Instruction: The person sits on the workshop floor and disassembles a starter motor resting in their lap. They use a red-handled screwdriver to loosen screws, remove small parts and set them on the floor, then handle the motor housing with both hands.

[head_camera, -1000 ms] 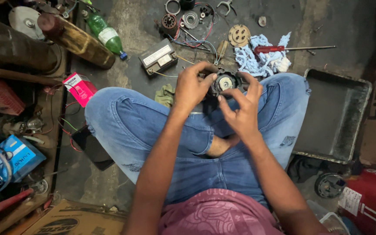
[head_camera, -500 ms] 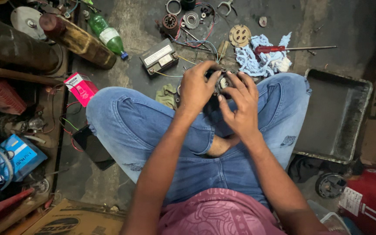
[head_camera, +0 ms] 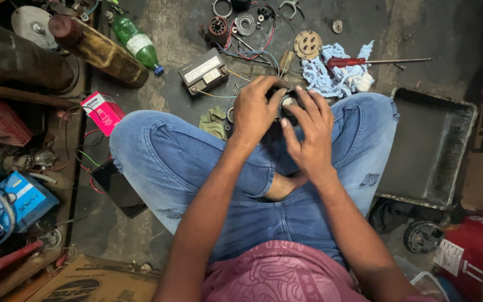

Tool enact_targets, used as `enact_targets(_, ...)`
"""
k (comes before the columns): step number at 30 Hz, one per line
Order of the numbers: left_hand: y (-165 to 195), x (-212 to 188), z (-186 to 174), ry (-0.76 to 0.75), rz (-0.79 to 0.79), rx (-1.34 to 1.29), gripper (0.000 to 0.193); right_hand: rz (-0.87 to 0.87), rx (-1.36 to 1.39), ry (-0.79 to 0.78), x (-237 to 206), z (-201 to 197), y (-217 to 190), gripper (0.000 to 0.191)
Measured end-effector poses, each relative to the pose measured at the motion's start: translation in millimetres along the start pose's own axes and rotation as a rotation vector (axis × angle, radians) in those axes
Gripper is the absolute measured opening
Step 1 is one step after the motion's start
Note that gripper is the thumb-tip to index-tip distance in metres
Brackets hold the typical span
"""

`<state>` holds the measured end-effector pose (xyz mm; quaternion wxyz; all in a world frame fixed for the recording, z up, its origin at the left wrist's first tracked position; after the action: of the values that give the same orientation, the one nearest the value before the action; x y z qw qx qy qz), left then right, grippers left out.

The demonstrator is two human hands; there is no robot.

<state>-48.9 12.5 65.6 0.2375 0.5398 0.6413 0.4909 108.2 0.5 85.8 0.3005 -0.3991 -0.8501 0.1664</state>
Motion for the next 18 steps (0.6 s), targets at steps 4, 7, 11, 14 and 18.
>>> enact_targets(4, -1, 0, 1, 0.011, 0.003, 0.032, 0.015, 0.002, -0.003, -0.035, 2, 0, 3, 0.036)
enact_targets(7, -3, 0, 3, 0.011, -0.011, 0.017, 0.016, -0.014, 0.017, -0.046, 3, 0, 3, 0.037)
enact_targets(11, -3, 0, 4, 0.012, 0.0, 0.055, 0.017, -0.018, 0.09, -0.012, 2, -2, 4, 0.037)
enact_targets(14, -2, 0, 3, 0.021, 0.032, 0.055, 0.02, 0.091, 0.204, 0.11, 1, -10, 16, 0.034)
enact_targets(18, 1, -1, 2, 0.01, 0.007, 0.052, 0.018, 0.193, 0.283, 0.246, 1, -22, 41, 0.021)
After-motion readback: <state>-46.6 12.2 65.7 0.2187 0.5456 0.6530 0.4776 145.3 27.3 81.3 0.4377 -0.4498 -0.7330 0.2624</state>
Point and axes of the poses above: each hand's wrist, its own x-axis towards the middle knuckle, its own z-axis out of the palm, y = z × x, the point moved 4 cm from there along x, towards the middle knuckle, and after that the axes turned 2 degrees about -y, right-handed, at the moved point
